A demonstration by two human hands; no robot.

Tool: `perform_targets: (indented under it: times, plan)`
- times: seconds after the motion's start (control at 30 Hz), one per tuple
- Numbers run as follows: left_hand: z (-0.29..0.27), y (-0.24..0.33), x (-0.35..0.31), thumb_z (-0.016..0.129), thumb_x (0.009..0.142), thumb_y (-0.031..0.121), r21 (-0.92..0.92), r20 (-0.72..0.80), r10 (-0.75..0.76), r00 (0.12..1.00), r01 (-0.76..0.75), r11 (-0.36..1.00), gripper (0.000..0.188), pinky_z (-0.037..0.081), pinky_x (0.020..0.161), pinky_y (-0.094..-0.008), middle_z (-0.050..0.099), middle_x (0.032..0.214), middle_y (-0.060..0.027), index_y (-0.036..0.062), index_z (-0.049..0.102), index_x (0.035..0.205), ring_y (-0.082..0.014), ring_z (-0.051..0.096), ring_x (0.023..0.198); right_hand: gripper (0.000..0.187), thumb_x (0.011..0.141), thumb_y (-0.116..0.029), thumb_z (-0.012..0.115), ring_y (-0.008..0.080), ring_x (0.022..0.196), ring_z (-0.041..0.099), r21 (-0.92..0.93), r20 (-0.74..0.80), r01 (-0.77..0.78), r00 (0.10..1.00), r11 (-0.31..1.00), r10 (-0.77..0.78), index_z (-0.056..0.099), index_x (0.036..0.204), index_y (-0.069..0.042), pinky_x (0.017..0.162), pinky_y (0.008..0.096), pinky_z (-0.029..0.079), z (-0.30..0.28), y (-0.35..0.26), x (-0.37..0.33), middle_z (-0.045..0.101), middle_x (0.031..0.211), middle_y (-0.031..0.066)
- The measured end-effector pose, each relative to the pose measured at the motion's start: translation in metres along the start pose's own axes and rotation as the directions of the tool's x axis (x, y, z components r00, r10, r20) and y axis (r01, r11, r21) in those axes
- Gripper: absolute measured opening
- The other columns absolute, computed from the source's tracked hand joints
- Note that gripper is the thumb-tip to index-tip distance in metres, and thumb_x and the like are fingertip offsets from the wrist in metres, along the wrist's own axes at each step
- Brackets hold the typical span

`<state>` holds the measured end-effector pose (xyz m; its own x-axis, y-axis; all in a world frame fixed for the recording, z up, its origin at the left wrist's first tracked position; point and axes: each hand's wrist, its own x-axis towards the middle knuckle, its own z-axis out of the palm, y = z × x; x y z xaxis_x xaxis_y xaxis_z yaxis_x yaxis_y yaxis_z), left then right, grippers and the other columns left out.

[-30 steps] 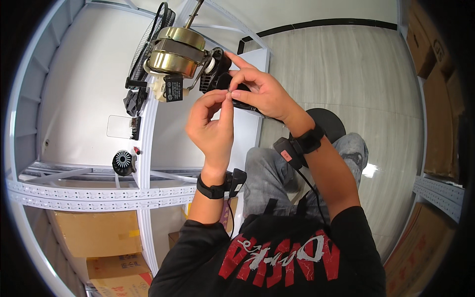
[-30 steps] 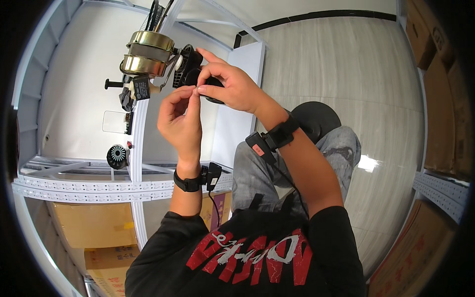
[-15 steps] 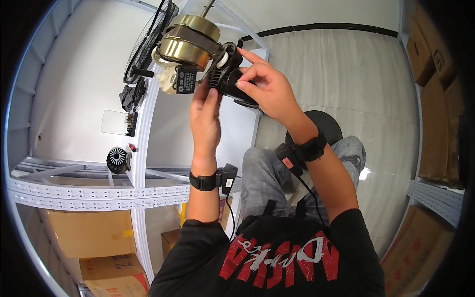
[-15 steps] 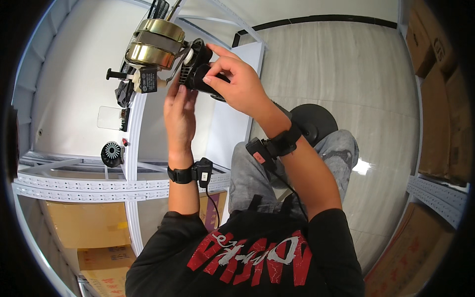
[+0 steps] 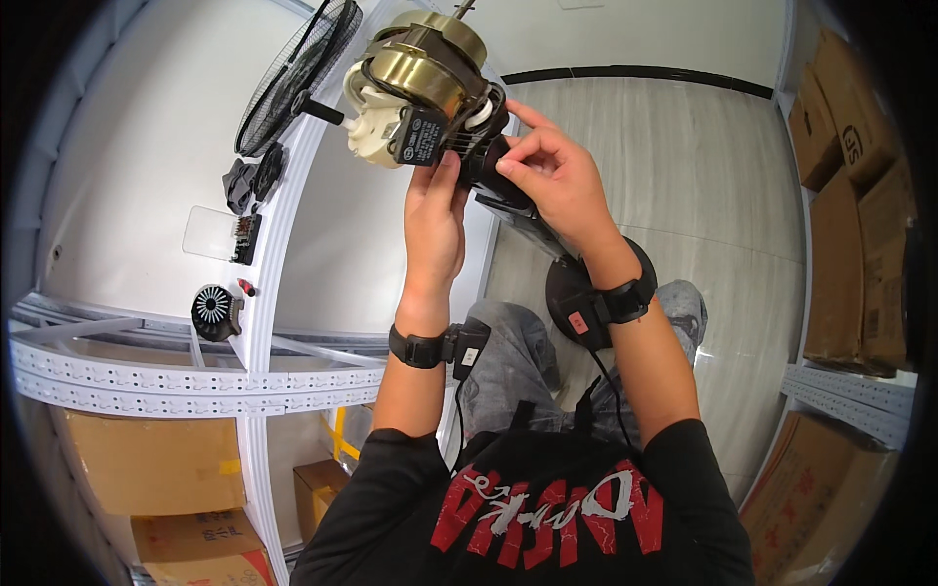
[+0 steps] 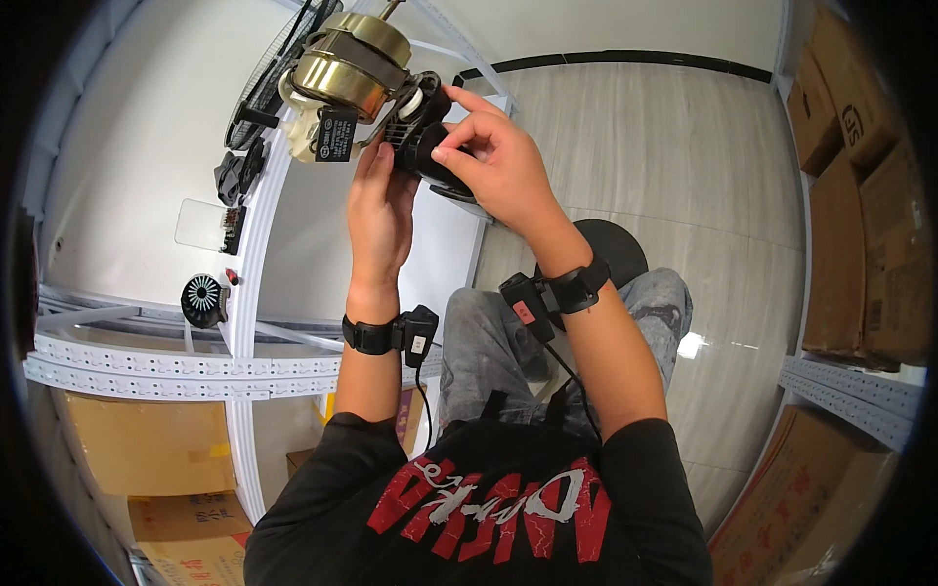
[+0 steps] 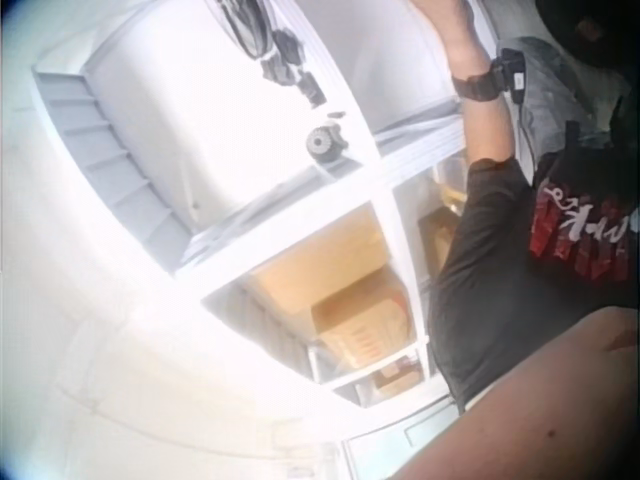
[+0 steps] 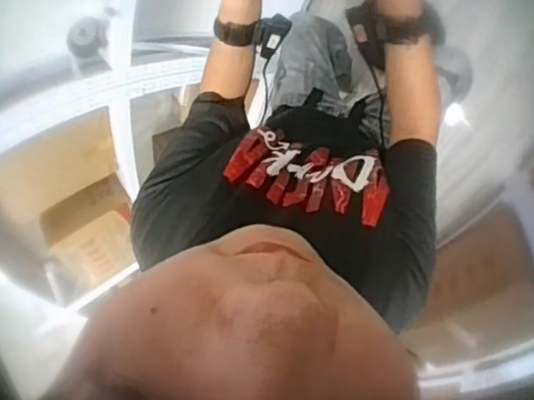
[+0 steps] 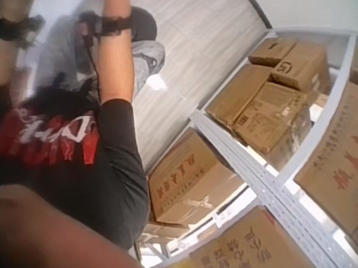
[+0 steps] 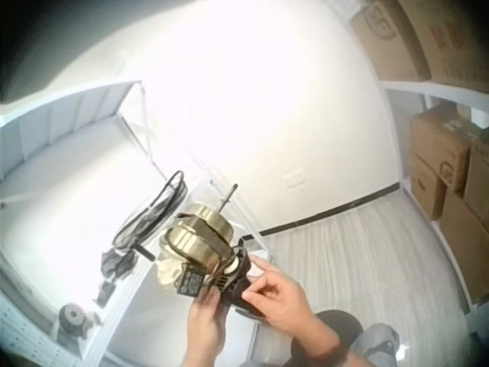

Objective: The person uses a screwdriver to tighten screws on a fan motor assembly. They then attach a black plastic fan blade hub to the motor shaft and secure it by hand.

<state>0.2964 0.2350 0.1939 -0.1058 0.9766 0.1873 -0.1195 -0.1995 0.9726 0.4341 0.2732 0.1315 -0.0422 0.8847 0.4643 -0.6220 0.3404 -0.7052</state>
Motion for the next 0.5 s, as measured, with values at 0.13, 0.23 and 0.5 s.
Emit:
perform_targets:
  times: [0.13, 0.23, 0.5]
  plan:
    - [-0.0017, -0.0025, 0.0013, 0.050, 0.102, 0.020, -0.095, -0.019, -0.007, 1.000, 0.006, 0.995, 0.043, 0.042, 0.107, -0.0382, 0.058, 0.131, -0.0140, -0.0050, 0.048, 0.136, -0.0225, 0.056, 0.121, 0.012, 0.087, 0.000, 0.073, 0.0177, 0.109, 0.065, 0.047, -0.001, -0.030, 1.000, 0.998, 0.030, 0.061, 0.087, -0.001, 0.093, 0.0296, 0.052, -0.0024, 0.0013, 0.0010, 0.041, 0.155, 0.0197]
    - [-0.0013, -0.0017, 0.0024, 0.051, 0.100, 0.020, -0.133, 0.003, 0.001, 1.000, -0.001, 0.991, 0.042, 0.040, 0.108, -0.0386, 0.058, 0.130, -0.0142, -0.0052, 0.048, 0.134, -0.0230, 0.056, 0.121, 0.013, 0.087, 0.000, 0.073, 0.0166, 0.111, 0.064, 0.075, 0.030, -0.082, 0.996, 0.994, 0.080, 0.061, 0.088, -0.002, 0.096, 0.0297, 0.050, -0.0044, 0.0005, 0.0040, 0.042, 0.154, 0.0185]
    - [-0.0033, -0.0061, -0.0007, 0.049, 0.100, 0.020, -0.139, -0.020, -0.008, 1.000, 0.005, 0.990, 0.047, 0.038, 0.111, -0.0387, 0.057, 0.133, -0.0146, -0.0050, 0.045, 0.140, -0.0230, 0.054, 0.125, 0.014, 0.084, -0.002, 0.076, 0.0164, 0.113, 0.064, 0.089, 0.047, -0.179, 0.983, 0.980, 0.175, 0.063, 0.089, -0.003, 0.097, 0.0290, 0.049, -0.0066, -0.0071, 0.0054, 0.047, 0.145, 0.0264]
